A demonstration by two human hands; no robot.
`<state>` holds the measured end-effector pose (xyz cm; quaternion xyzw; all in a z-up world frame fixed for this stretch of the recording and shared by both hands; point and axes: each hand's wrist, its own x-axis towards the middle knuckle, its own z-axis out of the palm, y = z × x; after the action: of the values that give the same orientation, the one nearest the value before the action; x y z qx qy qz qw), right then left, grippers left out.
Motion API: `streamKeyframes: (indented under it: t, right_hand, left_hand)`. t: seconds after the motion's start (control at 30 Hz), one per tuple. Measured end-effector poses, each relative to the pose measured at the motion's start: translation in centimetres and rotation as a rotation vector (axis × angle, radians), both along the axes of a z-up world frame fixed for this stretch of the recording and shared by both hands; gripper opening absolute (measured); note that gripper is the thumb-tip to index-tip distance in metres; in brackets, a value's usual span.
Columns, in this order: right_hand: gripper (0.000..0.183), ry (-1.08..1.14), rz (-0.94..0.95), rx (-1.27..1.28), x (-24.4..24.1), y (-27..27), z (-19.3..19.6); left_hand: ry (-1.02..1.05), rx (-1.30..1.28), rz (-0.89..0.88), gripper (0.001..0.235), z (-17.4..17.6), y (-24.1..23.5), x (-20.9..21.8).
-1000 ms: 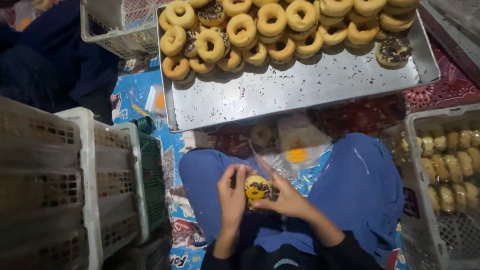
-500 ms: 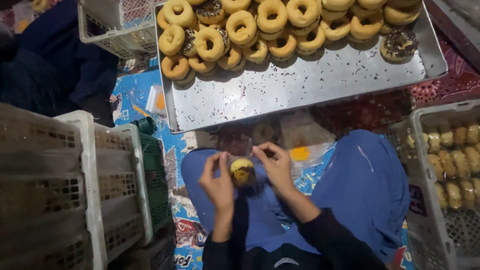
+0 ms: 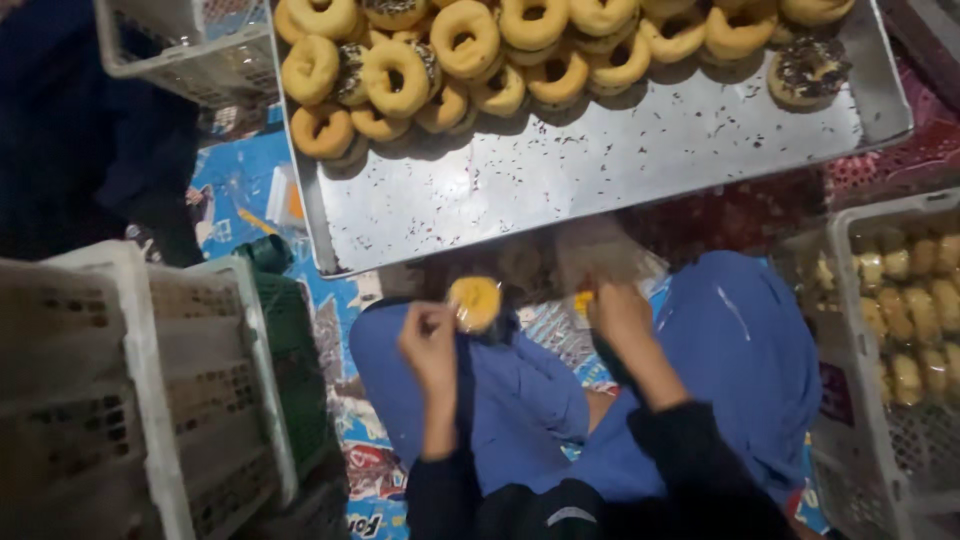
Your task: The person sits on the floor and repeatedly picks doughnuts from a metal tray, places them into small plastic bags, and sets the filled bags into a nearby crate. The doughnuts include plain and chocolate-sprinkled varieties.
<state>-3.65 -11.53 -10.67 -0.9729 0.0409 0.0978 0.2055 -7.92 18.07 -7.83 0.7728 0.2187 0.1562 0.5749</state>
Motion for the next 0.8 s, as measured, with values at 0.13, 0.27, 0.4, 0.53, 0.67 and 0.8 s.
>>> streamKeyframes:
  t: [0.13,0.27,0.4,0.53,0.67,0.8]
  right_hand:
    - [0.035,-0.201,0.201,0.004,6.2,-1.4,0.5]
    - [0.048,0.244,0.367,-0.404,10.6,-0.3,0.7]
    - [0.038,0.024,0.453,-0.281,10.2,-0.7,0.2]
    - [0.048,-0.450,0.380,-0.072,6.8,-2.1,-0.9]
    - [0.045,-0.464,0.365,0.019,5.8,-2.6,-3.7]
    - [0.026,-0.270,0.440,-0.065,7.1,-2.2,-5.4]
  left_hand:
    - [0.086,0.369,-0.039,0.016,-11.1,-5.4,6.8]
    - [0.070,0.684,-0.108,0.021,-15.3,-7.1,7.3]
    - [0.472,0.636,-0.354,0.028,-10.1,-8.3,5.7]
    - [0.064,0.527,-0.349,0.029,-2.8,-11.6,4.6]
    - [-0.115,0.366,-0.327,0.029,0.9,-13.6,1.3]
    - [-0.053,0.239,-0.354,0.026,1.0,-14.8,-3.7]
